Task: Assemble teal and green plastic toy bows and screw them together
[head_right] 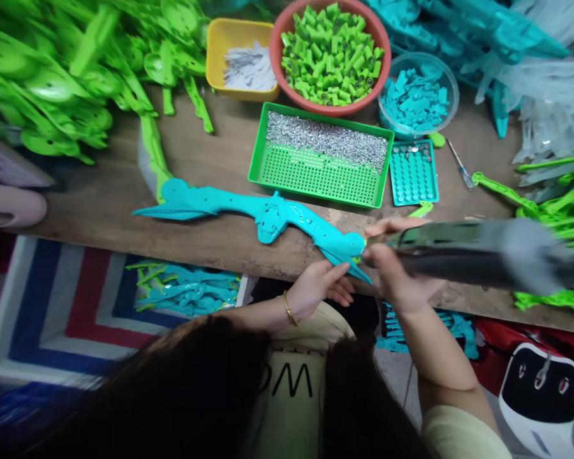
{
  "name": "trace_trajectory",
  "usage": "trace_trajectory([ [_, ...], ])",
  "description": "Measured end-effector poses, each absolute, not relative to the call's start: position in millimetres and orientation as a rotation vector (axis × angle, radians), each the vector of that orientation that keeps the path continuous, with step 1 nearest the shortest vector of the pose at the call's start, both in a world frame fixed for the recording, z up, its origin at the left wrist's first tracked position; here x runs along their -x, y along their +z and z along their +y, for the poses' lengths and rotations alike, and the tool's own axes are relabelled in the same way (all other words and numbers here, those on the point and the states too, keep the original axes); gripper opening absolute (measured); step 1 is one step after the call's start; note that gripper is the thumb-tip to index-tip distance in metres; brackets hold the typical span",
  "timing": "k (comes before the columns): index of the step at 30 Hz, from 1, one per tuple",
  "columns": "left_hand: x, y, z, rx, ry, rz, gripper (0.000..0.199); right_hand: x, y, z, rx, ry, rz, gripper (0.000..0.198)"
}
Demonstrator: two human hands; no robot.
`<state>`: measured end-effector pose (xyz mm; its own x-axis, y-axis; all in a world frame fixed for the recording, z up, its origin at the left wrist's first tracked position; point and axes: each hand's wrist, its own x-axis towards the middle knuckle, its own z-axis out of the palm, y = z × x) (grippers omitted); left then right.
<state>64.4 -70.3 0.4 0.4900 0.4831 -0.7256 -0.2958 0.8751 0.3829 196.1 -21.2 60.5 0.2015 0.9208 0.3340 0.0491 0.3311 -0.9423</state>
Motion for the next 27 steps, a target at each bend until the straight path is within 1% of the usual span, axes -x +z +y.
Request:
trace_trajectory([
  [2, -57, 1, -66, -0.244, 0.488, 0.984, 0.039, -187, 73, 4, 0.902, 0.687, -1.108, 0.021],
  [4, -53, 0, -64, -0.263, 0.495, 1.000, 0.034, -176, 76, 38, 0.846, 0.552, -1.028, 0.017],
  [5, -53, -1, -64, -0.269, 0.500, 1.002, 0.031, -171, 73, 57, 0.861, 0.491, -0.995, 0.019],
  [8, -53, -4, -67, -0.278, 0.533, 1.001, 0.030, -156, 48, 108, 0.970, 0.315, -0.977, 0.040],
  [9, -54, -5, -67, -0.281, 0.545, 1.003, 0.032, -153, 37, 121, 1.009, 0.307, -1.006, 0.041],
  [12, -55, -6, -69, -0.284, 0.563, 1.014, 0.036, -147, 10, 141, 1.116, 0.330, -1.131, 0.038],
  [14, -55, -6, -69, -0.280, 0.555, 1.012, 0.037, -144, 2, 142, 1.123, 0.347, -1.163, 0.038],
  [22, -54, -4, -66, -0.254, 0.512, 1.011, 0.031, -136, -2, 137, 0.991, 0.550, -1.083, 0.046],
  [25, -54, -3, -67, -0.247, 0.511, 1.011, 0.028, -139, -13, 141, 1.046, 0.637, -1.107, 0.051],
  [27, -54, -3, -67, -0.248, 0.508, 1.017, 0.027, -139, -15, 143, 1.099, 0.633, -1.132, 0.052],
])
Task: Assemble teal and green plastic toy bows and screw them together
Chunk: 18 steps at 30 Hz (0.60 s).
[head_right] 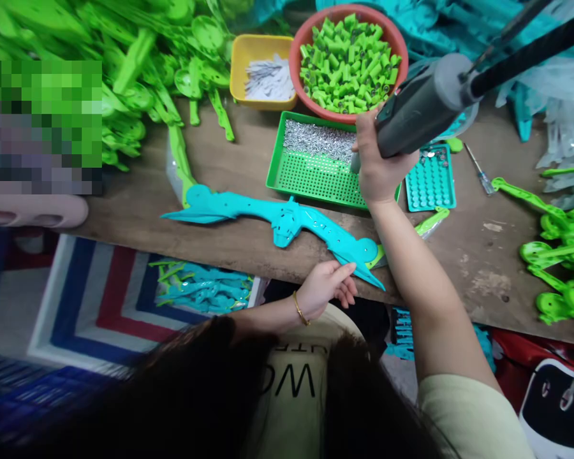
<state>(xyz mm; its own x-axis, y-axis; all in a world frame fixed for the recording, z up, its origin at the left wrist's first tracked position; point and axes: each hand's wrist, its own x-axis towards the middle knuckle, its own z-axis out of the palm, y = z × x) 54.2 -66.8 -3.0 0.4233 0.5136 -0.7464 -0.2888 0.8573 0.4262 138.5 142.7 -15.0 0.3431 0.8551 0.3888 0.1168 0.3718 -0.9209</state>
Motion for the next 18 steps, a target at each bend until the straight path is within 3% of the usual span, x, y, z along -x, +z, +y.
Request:
trace_trajectory([
  [7, -53, -4, -68, -0.284, 0.510, 1.039, 0.029, -144, 40, 115, 0.891, 0.468, -1.031, 0.049],
  [12, -54, -5, -67, -0.312, 0.507, 1.027, 0.035, -182, 78, 31, 0.769, 0.592, -1.105, 0.020],
  [18, -58, -2, -66, -0.290, 0.543, 1.049, 0.032, -206, 63, -54, 0.889, 0.652, -1.222, 0.034],
])
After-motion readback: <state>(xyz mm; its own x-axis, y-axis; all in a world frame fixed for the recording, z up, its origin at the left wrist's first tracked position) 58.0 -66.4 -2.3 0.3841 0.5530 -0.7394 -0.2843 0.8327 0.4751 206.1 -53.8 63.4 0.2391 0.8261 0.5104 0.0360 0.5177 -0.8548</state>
